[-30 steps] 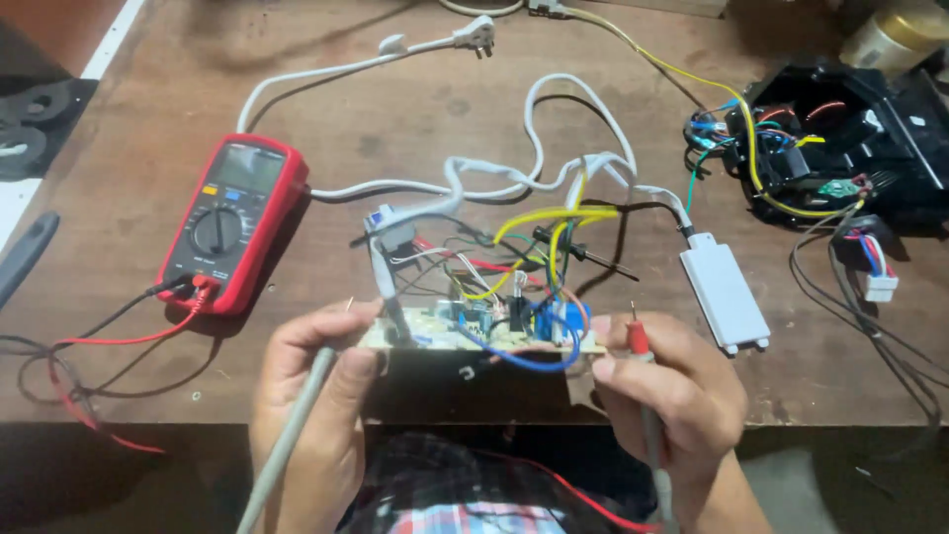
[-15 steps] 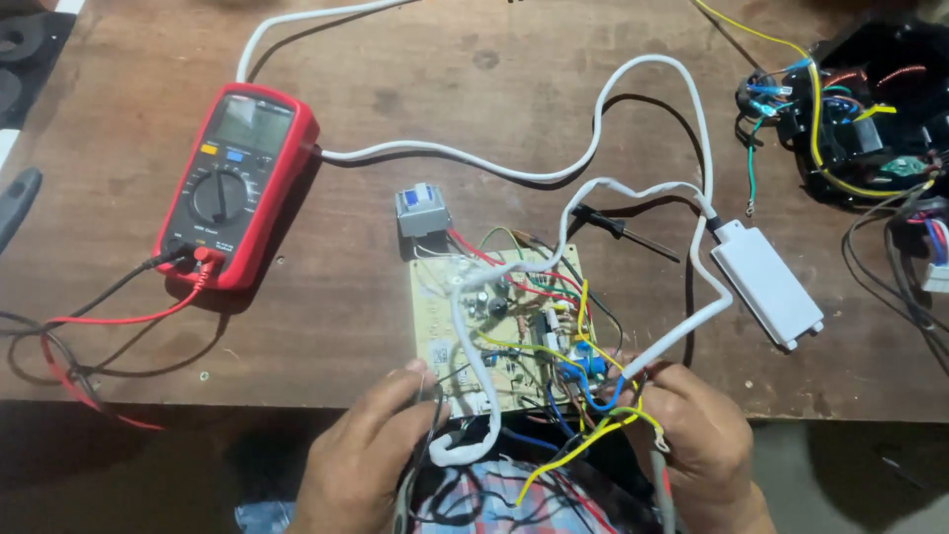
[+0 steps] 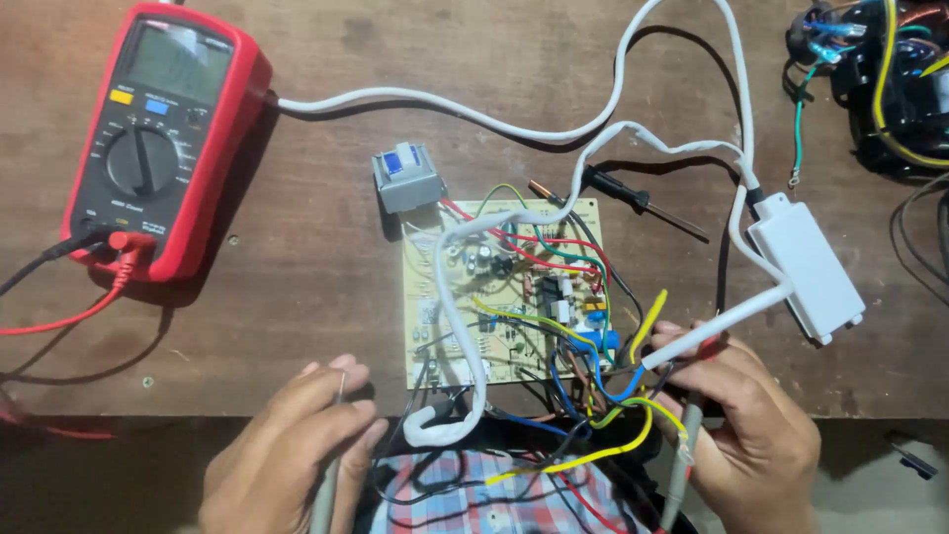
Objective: Testing electrical components on a circuit board using a multimeter and organizing/connecting wires.
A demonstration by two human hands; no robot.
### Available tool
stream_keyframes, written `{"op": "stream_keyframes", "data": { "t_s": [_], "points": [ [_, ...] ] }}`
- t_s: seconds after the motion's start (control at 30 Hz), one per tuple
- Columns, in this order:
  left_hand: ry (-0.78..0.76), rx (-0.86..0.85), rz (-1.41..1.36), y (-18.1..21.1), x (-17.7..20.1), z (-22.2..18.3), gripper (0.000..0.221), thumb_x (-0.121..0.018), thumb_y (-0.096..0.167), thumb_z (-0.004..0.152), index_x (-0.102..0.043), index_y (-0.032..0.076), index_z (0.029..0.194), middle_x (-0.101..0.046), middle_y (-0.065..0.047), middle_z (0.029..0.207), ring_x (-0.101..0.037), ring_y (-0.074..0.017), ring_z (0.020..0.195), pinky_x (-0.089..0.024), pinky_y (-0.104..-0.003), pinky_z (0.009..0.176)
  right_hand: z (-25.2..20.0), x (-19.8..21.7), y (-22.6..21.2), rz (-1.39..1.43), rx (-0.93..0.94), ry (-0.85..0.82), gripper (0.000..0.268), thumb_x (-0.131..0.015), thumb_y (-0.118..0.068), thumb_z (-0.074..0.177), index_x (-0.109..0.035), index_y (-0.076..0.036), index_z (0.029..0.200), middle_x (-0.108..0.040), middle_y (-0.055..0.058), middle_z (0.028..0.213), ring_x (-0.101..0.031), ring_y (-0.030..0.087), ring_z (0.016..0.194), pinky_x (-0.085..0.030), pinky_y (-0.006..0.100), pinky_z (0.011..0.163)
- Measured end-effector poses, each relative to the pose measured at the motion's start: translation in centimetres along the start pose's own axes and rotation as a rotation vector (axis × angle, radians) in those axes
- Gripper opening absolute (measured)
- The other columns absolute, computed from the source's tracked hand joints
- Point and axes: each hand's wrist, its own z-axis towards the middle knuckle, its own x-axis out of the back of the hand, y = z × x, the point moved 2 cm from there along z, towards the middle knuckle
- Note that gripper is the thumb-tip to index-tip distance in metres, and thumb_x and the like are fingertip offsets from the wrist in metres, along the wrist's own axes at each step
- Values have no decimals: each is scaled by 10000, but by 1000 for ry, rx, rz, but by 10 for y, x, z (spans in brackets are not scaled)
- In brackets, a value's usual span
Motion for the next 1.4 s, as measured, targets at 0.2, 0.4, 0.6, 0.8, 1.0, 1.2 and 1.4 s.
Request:
{"op": "stream_keyframes", "data": {
  "t_s": [0.2, 0.4, 0.6, 0.8, 1.0, 1.2, 1.4],
  "points": [
    [-144, -157, -98, -9, -8, 6, 373, -930, 436, 917, -732, 150, 1051, -881, -138, 1354, -910, -321, 1304, -706, -519, 1222, -4, -13, 0, 92, 23, -10, 511, -863, -322, 916, -683, 0, 1269, -807, 313, 1351, -874, 451, 1337, -678, 633, 1351],
    [-147, -209, -211, -14, -18, 15, 363, -931, 385, 951, -686, 133, 1041, -898, -206, 1286, -966, -309, 1193, -772, -499, 1127, -1, -20, -3, -21, -18, -50, 467, -927, -261, 873, -692, -39, 1211, -831, 274, 1305, -879, 416, 1309, -641, 605, 1334],
    [-214, 22, -150, -10, 1, 19, 408, -557, 496, 1099, -715, 126, 1167, -907, -156, 1376, -925, -309, 1328, -694, -542, 1245, -6, -29, 0, -112, -130, -33, 427, -927, -218, 896, -684, -26, 1190, -812, 277, 1338, -841, 400, 1348, -608, 544, 1334],
    [-122, -83, -139, -15, -9, 26, 130, -866, 138, 942, -738, 114, 946, -915, -132, 1112, -958, -221, 1035, -764, -527, 1106, 11, -43, -21, -177, -285, 80, 167, -784, -31, 1144, -695, 52, 1258, -783, 328, 1398, -844, 438, 1338, -624, 457, 1260],
    [-450, -217, -209, -53, 28, 20, 283, -812, 241, 1003, -721, 132, 1248, -884, -136, 1430, -921, -252, 1365, -707, -521, 1271, -10, -30, -2, 23, -294, 155, 452, -827, -143, 1027, -631, 60, 1381, -744, 338, 1475, -802, 449, 1448, -582, 626, 1508],
    [-738, -102, -36, -82, 54, 1, 734, -815, 412, 934, -725, 472, 1660, -789, 183, 1749, -718, -210, 1558, -567, -462, 1117, -82, 46, 13, 444, -537, 232, 507, -343, -299, 1363, -782, -54, 1302, -859, 232, 1298, -831, 418, 1368, -602, 555, 1407],
    [-429, 90, -222, -21, -7, 61, 408, -661, 168, 1028, -917, 241, 1338, -790, 1, 1200, -790, -122, 968, -613, -307, 748, 10, 20, -39, 513, -655, -264, 452, -805, -126, 922, -499, -58, 596, -518, 84, 564, -485, 276, 560, -433, 468, 589]
  ]
}}
